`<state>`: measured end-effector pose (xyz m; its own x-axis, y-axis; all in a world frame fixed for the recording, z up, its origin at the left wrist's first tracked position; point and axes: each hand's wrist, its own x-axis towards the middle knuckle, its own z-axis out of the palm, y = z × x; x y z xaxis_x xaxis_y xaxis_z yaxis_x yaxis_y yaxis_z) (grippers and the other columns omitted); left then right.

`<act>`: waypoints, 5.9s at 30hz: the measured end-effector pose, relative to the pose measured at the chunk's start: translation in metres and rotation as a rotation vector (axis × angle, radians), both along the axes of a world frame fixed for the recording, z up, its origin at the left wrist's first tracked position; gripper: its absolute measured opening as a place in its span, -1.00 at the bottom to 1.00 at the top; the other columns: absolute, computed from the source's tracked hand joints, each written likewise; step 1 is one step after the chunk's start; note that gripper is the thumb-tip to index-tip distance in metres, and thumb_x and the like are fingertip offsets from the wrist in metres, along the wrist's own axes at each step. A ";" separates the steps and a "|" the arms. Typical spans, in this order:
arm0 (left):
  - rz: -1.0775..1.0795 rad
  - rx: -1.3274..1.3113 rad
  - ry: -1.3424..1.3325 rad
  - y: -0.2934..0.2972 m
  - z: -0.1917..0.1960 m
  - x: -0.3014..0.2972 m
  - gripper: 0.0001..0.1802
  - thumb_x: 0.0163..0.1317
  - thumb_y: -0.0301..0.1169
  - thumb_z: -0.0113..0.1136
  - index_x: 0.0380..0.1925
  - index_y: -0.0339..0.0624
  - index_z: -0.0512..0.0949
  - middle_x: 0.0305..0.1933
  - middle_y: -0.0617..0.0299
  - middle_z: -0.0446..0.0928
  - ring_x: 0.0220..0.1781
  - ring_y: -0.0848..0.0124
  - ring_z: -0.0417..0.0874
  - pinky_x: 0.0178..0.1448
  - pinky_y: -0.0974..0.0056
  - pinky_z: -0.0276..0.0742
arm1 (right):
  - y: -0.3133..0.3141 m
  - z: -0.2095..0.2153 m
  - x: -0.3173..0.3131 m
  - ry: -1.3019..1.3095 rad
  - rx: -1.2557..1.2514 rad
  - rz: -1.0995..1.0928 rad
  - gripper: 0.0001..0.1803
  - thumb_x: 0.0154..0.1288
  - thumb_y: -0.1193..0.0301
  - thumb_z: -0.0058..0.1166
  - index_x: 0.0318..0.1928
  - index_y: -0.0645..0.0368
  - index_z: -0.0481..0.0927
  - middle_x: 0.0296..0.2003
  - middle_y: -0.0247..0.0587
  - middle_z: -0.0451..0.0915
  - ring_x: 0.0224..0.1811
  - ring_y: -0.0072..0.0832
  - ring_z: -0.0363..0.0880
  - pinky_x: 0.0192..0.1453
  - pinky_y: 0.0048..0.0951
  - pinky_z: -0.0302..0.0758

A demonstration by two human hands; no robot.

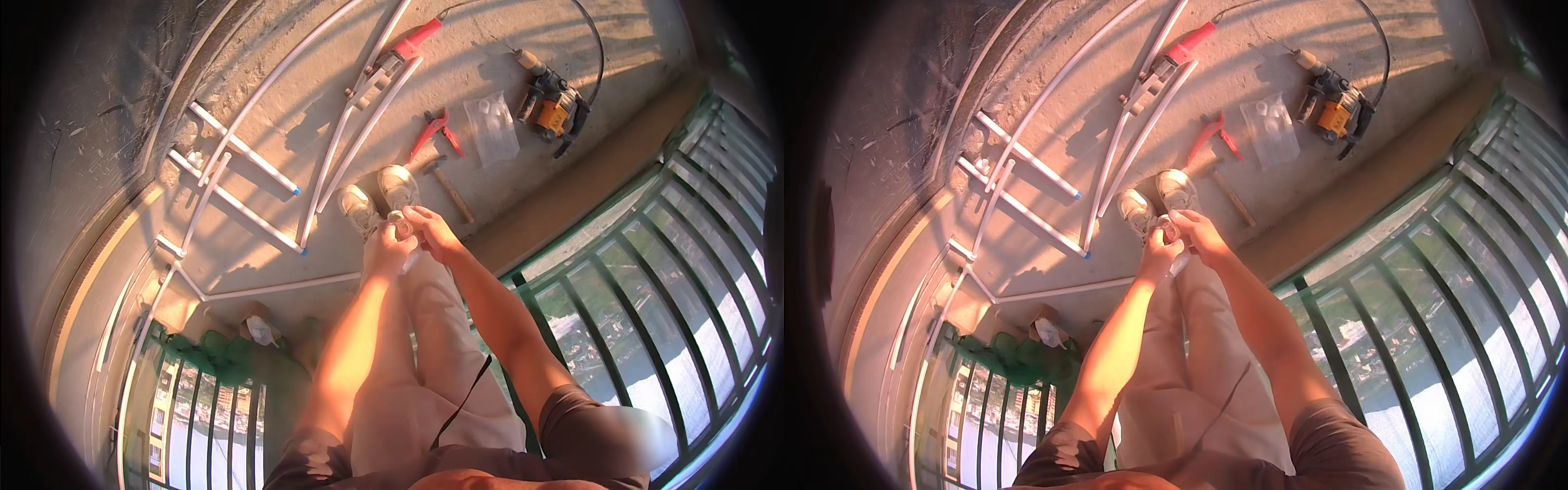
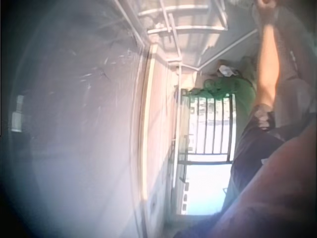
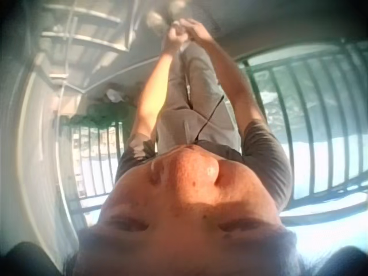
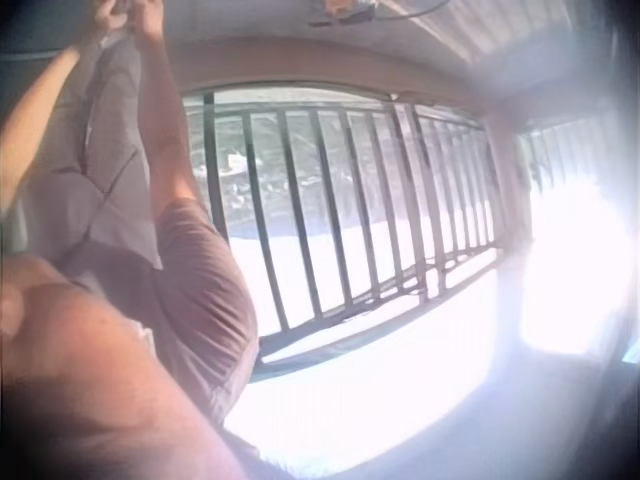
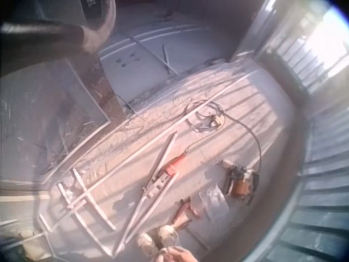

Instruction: The person sits on a balcony floor and assembles a white PVC frame. They pick up PVC pipes and connectors, align the pipes, and press them into the connectors to form a rectangular structure.

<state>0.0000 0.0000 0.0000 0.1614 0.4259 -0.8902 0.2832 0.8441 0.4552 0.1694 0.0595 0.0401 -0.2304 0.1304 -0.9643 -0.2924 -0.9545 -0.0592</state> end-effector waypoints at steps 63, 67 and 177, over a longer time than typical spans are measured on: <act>-0.205 1.135 0.085 0.096 -0.167 -0.053 -0.70 0.52 -0.31 0.15 0.06 -0.32 0.51 0.11 -0.07 0.47 0.15 -0.06 0.58 0.16 0.02 0.57 | 0.053 -0.235 -0.042 0.599 0.367 -0.079 -0.48 0.67 0.03 -0.01 0.40 0.05 0.48 0.29 -0.27 0.56 0.39 -0.39 0.48 0.43 -0.15 0.45; -0.183 1.091 0.080 0.095 -0.163 -0.052 -0.72 0.58 -0.28 0.08 0.06 -0.26 0.54 0.11 -0.07 0.52 0.18 -0.05 0.57 0.23 0.00 0.53 | 0.041 -0.239 -0.045 0.561 0.567 -0.038 -0.61 0.67 0.15 -0.03 0.30 0.06 0.51 0.21 -0.35 0.58 0.32 -0.44 0.51 0.41 -0.24 0.46; -0.346 1.101 1.106 0.137 -0.258 -0.307 -0.70 0.16 -0.45 0.34 -0.08 -0.23 0.61 -0.02 -0.03 0.55 0.15 -0.11 0.51 0.33 -0.22 0.37 | 0.145 -0.290 0.111 -1.643 1.360 0.912 -0.42 0.08 0.52 0.30 0.19 0.08 0.59 0.36 -0.08 0.47 0.51 0.01 0.31 0.59 0.13 0.10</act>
<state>-0.3070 0.1369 -0.2582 -0.1041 0.9919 0.0732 0.9714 0.0856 0.2215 0.2804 0.2047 -0.2502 0.0219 0.9811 0.1922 0.9789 0.0180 -0.2034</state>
